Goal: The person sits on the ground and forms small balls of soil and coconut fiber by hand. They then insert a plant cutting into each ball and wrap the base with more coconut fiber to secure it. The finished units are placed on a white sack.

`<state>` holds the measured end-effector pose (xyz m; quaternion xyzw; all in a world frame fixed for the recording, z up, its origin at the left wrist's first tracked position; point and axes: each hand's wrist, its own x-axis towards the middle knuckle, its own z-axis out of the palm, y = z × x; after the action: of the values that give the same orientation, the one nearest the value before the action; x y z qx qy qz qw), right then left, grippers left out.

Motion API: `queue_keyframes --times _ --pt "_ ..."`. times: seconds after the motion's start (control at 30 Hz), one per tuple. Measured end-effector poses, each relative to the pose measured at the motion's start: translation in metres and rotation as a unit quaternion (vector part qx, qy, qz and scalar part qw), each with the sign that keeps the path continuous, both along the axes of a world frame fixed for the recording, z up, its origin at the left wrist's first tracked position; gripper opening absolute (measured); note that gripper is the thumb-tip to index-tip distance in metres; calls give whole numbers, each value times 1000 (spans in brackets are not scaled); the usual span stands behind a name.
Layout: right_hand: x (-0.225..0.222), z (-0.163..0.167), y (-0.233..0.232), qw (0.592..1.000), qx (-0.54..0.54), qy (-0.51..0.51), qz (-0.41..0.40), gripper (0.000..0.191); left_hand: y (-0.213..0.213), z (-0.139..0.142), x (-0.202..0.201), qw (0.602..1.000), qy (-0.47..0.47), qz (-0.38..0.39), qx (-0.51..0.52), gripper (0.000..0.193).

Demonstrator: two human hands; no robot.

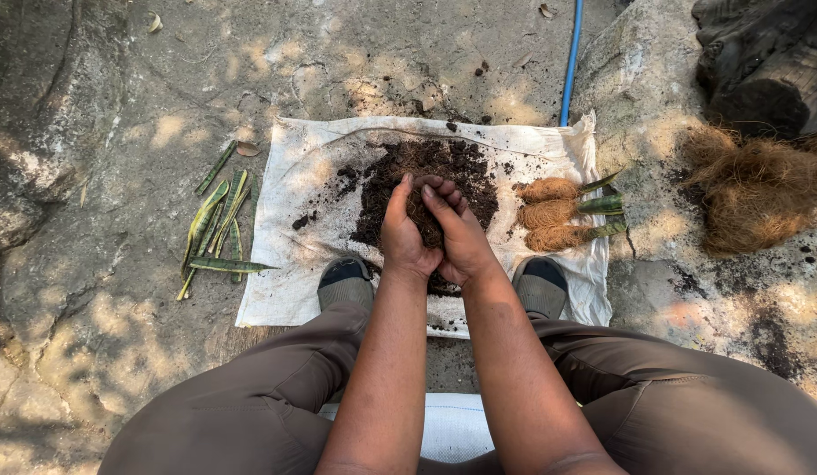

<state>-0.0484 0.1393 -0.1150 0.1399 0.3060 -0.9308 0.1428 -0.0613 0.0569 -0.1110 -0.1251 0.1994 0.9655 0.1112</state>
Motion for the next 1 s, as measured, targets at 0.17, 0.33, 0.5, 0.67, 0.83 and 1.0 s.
queue_keyframes --times 0.17,0.33,0.5,0.67,0.83,1.0 --pt "-2 -5 -4 975 194 101 -32 24 3 -7 1 999 34 3 -20 40" --pt "-2 -1 -2 974 195 109 -30 26 5 -5 -1 999 35 19 2 39" --pt "4 11 2 991 56 118 35 34 1 7 2 999 10 26 45 51" --pt "5 10 0 969 150 193 26 29 0 5 1 998 44 39 10 66" --pt "4 9 -2 965 180 191 2 29 4 -1 3 996 69 43 23 65" --pt "5 18 6 986 75 132 65 52 0 1 0 992 81 41 87 68"
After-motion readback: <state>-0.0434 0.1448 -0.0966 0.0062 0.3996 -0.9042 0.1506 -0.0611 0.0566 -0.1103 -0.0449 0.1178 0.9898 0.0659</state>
